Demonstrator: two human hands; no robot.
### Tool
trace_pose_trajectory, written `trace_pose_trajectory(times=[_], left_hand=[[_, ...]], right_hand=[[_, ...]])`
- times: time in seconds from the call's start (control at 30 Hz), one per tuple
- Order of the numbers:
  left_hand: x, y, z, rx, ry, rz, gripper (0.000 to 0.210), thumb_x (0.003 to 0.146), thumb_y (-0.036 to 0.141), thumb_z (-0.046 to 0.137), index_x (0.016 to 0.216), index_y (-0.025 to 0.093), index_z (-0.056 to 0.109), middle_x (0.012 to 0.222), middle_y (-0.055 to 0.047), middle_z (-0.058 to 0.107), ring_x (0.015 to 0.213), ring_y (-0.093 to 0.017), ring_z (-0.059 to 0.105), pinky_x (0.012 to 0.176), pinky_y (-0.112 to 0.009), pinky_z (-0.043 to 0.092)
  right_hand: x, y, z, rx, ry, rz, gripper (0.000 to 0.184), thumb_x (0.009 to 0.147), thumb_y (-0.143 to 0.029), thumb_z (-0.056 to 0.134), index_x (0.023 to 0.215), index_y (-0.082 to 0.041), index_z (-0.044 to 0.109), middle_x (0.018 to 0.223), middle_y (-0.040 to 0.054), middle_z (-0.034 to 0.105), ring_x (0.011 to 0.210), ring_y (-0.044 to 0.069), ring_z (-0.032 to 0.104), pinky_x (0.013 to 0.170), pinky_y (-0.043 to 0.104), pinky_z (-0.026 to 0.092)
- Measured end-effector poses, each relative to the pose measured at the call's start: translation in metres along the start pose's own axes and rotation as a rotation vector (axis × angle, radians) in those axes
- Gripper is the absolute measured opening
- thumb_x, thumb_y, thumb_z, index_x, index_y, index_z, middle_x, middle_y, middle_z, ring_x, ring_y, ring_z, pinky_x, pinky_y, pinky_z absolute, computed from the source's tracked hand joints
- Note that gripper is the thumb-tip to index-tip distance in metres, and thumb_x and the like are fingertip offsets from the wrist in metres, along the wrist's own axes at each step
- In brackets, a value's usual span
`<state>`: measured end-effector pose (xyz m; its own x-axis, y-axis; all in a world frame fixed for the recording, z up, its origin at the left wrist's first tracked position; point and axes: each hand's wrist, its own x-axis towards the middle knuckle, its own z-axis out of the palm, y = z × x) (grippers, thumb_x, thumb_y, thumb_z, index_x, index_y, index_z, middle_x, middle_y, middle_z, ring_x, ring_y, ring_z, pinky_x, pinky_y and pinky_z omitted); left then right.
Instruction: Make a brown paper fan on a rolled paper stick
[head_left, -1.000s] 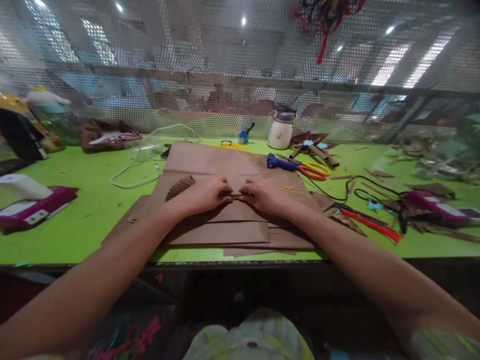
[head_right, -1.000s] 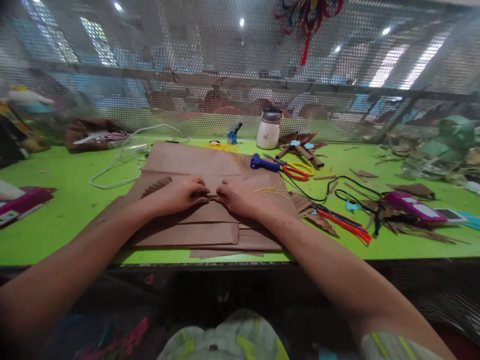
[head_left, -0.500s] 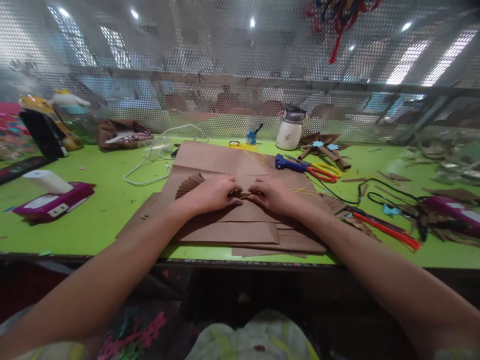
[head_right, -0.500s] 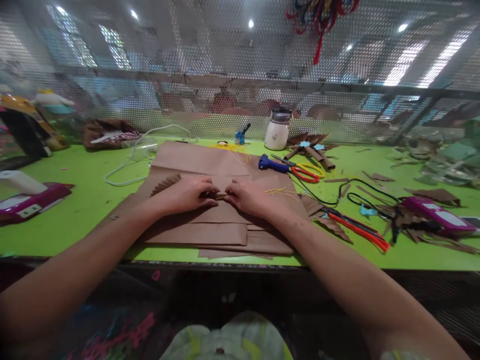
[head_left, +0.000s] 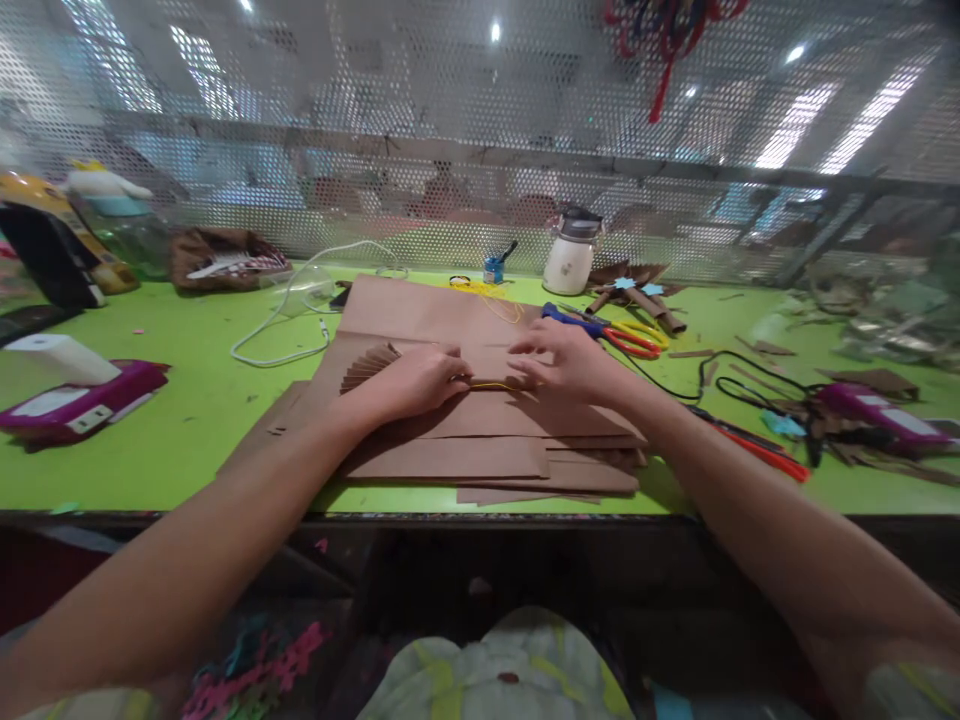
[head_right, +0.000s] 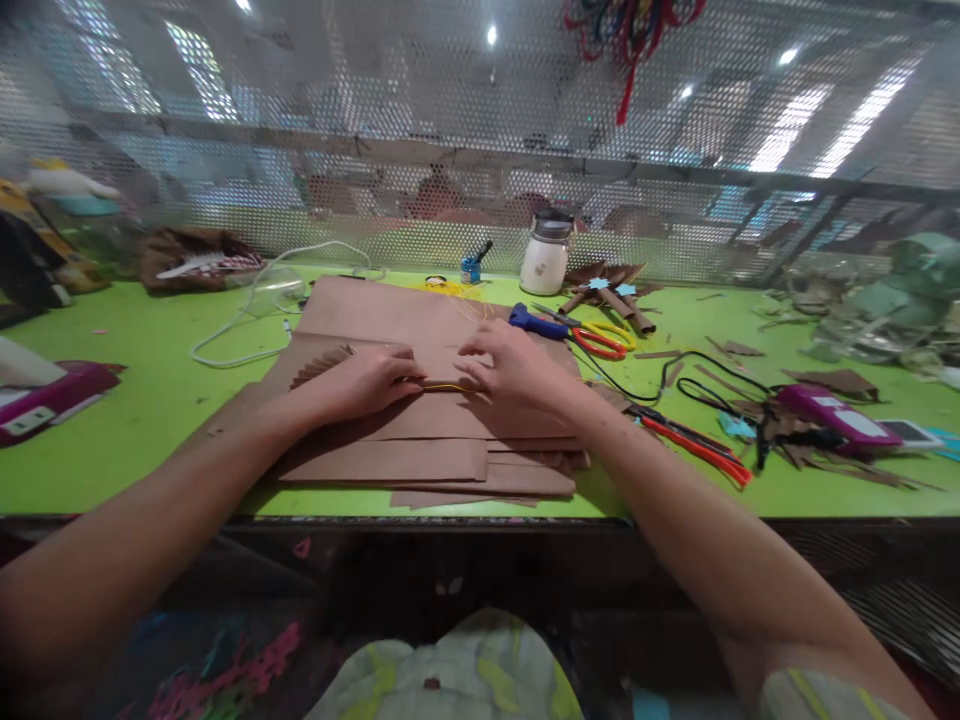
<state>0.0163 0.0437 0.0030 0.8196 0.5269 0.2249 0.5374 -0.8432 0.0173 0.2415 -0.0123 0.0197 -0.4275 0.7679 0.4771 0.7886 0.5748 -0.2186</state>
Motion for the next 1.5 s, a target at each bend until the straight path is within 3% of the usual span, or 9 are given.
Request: trace_pose_trajectory(times=[0.1,0.2,0.27,0.33,0.53,0.67,0.87,1.03,1.5], left_hand=[[0.001,-0.003,-0.001,-0.078,0.010,-0.029,0.026,0.084,0.031,0.046,0.092,0.017,0.067,0.084,-0.006,0.064,0.075,-0.016,0.058,0.068,-0.025,0.041],[0.003,-0.008,-0.001,-0.099,0.023,-0.042,0.027,0.084,0.032,0.044,0.089,0.018,0.067,0.082,-0.004,0.066,0.072,-0.016,0.058,0.065,-0.025,0.041],[0.004,-0.012,0.000,-0.083,0.040,-0.046,0.028,0.083,0.033,0.044,0.089,0.018,0.068,0.084,-0.005,0.067,0.073,-0.017,0.058,0.066,-0.026,0.041],[0.006,-0.015,0.000,-0.085,0.050,-0.057,0.029,0.082,0.034,0.045,0.092,0.019,0.068,0.089,-0.005,0.068,0.077,-0.019,0.059,0.069,-0.027,0.041],[0.008,-0.018,-0.004,-0.184,-0.023,-0.153,0.034,0.078,0.034,0.046,0.099,0.017,0.068,0.095,-0.007,0.069,0.078,-0.020,0.060,0.072,-0.029,0.043],[0.010,-0.023,-0.009,-0.257,-0.121,-0.201,0.038,0.076,0.037,0.047,0.101,0.016,0.067,0.093,-0.006,0.070,0.075,-0.019,0.059,0.070,-0.028,0.043],[0.027,-0.047,-0.019,-0.333,-0.318,-0.249,0.046,0.068,0.041,0.057,0.104,0.015,0.066,0.101,-0.005,0.068,0.087,-0.019,0.058,0.079,-0.025,0.042],[0.039,-0.061,-0.026,-0.431,-0.455,-0.295,0.047,0.068,0.046,0.056,0.104,0.017,0.066,0.100,-0.004,0.068,0.087,-0.020,0.058,0.077,-0.026,0.042],[0.042,-0.061,-0.026,-0.349,-0.491,-0.208,0.046,0.067,0.046,0.057,0.103,0.017,0.066,0.099,-0.003,0.068,0.089,-0.017,0.056,0.077,-0.022,0.038]], right_hand=[[-0.012,0.004,-0.036,0.035,-0.101,-0.026,0.015,0.081,-0.024,0.057,0.075,-0.014,0.066,0.071,0.0045,0.062,0.066,0.014,0.054,0.064,0.026,0.039],[-0.040,0.001,-0.064,0.016,-0.297,-0.062,0.013,0.081,-0.020,0.056,0.074,-0.016,0.066,0.074,0.0045,0.061,0.067,0.014,0.054,0.064,0.026,0.039],[-0.064,-0.007,-0.073,0.015,-0.443,-0.055,0.014,0.083,-0.020,0.055,0.076,-0.017,0.066,0.077,0.0046,0.059,0.070,0.014,0.054,0.065,0.025,0.040],[-0.085,-0.018,-0.071,-0.021,-0.498,-0.050,0.015,0.085,-0.023,0.052,0.080,-0.019,0.067,0.080,0.0053,0.058,0.074,0.015,0.053,0.067,0.026,0.040],[-0.099,-0.037,-0.029,-0.249,-0.341,-0.119,0.025,0.085,-0.018,0.048,0.108,-0.016,0.059,0.097,0.0114,0.056,0.087,0.020,0.048,0.075,0.032,0.040],[-0.082,-0.026,-0.012,-0.337,-0.242,-0.184,0.023,0.083,-0.012,0.049,0.102,-0.014,0.061,0.093,0.0120,0.059,0.087,0.021,0.049,0.073,0.031,0.040],[-0.050,-0.005,-0.031,-0.143,-0.110,-0.120,0.021,0.085,-0.020,0.050,0.072,-0.015,0.066,0.069,0.0042,0.062,0.064,0.013,0.052,0.061,0.023,0.036],[-0.020,0.006,-0.046,-0.058,-0.120,-0.095,0.024,0.083,-0.026,0.053,0.067,-0.014,0.065,0.060,0.0009,0.060,0.054,0.010,0.048,0.053,0.022,0.032],[-0.021,-0.003,-0.052,-0.222,-0.095,-0.223,0.028,0.086,-0.022,0.048,0.068,-0.014,0.067,0.070,0.0056,0.059,0.062,0.013,0.049,0.059,0.025,0.033]])
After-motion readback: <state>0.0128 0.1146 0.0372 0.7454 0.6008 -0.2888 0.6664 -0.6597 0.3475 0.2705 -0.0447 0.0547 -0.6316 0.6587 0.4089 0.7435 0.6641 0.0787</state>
